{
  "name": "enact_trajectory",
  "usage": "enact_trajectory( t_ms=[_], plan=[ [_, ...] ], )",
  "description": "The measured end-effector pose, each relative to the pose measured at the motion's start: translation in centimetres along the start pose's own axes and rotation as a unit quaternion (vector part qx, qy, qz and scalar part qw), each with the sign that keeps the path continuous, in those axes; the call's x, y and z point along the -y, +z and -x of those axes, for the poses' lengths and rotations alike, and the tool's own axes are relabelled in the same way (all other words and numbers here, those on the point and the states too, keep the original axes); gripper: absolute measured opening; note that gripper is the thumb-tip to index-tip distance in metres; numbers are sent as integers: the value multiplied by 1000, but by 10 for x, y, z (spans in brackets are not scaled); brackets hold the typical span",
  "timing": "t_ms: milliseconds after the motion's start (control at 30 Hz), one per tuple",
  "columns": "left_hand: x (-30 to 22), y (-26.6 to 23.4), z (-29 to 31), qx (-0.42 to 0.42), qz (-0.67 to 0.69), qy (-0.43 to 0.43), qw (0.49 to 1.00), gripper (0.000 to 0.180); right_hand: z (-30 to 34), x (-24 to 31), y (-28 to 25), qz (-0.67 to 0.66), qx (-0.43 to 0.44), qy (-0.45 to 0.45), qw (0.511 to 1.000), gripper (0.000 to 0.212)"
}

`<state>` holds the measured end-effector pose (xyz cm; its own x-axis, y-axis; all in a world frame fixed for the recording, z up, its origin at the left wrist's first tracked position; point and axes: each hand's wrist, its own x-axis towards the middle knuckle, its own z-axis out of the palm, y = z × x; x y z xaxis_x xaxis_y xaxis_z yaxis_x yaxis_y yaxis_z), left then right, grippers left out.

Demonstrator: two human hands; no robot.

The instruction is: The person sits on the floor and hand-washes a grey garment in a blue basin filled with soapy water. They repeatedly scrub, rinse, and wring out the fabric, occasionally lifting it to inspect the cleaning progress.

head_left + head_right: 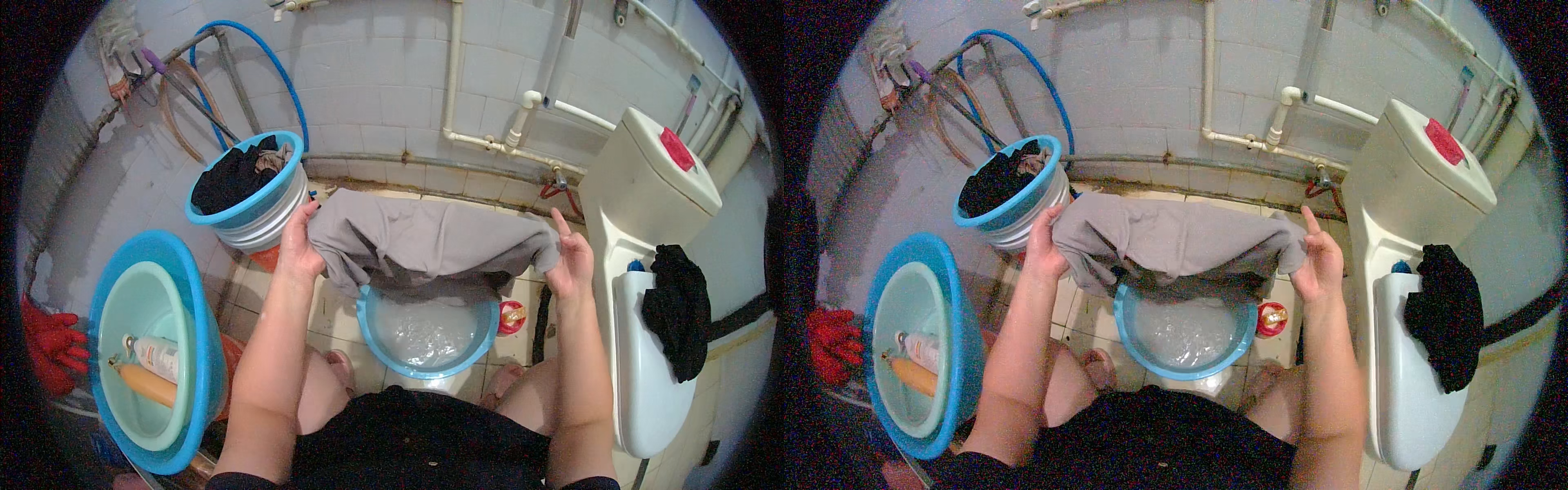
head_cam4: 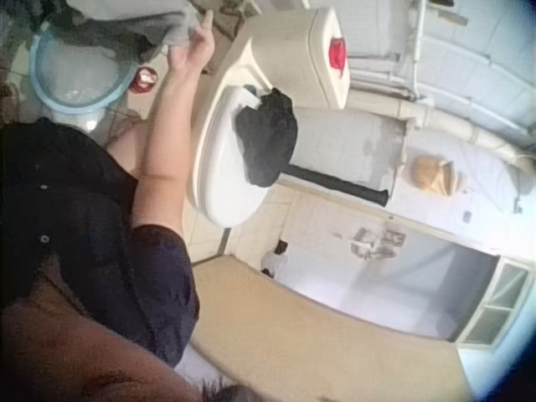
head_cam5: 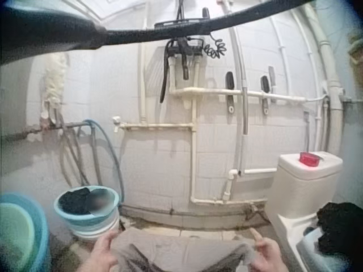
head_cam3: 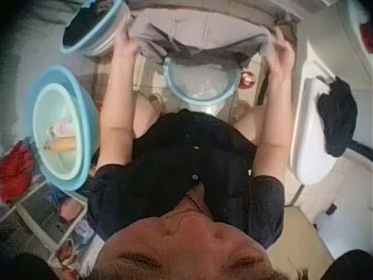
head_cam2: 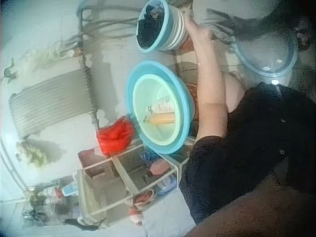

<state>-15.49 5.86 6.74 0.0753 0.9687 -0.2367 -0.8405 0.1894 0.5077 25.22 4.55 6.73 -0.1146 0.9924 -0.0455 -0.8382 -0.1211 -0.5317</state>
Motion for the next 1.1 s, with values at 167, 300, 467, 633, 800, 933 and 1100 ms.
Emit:
enact_trajectory(
  t_ms=[167, 300, 467, 633, 800, 933, 1100],
  plan=[
    [34, 4, -9, -90, 4, -85, 992, 33, 1, -73, -36, 32, -177, 100, 979, 38],
    [71, -6, -16, -10, -5, -149, 989, 33, 8, -107, -13, 120, -81, 230, 962, 45],
    [48, 27, 4, 61, 8, -98, 993, 35, 12, -74, 28, 5, -88, 170, 982, 33],
    [126, -11, -2, 79, -78, -210, 971, 39, 5, -109, 12, 18, -98, 201, 975, 32],
    [161, 2, 18, 128, -96, -234, 959, 39, 0, -85, 31, -102, -19, 147, 984, 34],
    [176, 10, 30, 89, -143, -236, 957, 42, 5, -78, 56, -173, 25, 126, 977, 33],
    [185, 13, 28, 83, -35, -218, 972, 43, -1, -90, 52, -173, 62, 141, 973, 33]
  ],
)
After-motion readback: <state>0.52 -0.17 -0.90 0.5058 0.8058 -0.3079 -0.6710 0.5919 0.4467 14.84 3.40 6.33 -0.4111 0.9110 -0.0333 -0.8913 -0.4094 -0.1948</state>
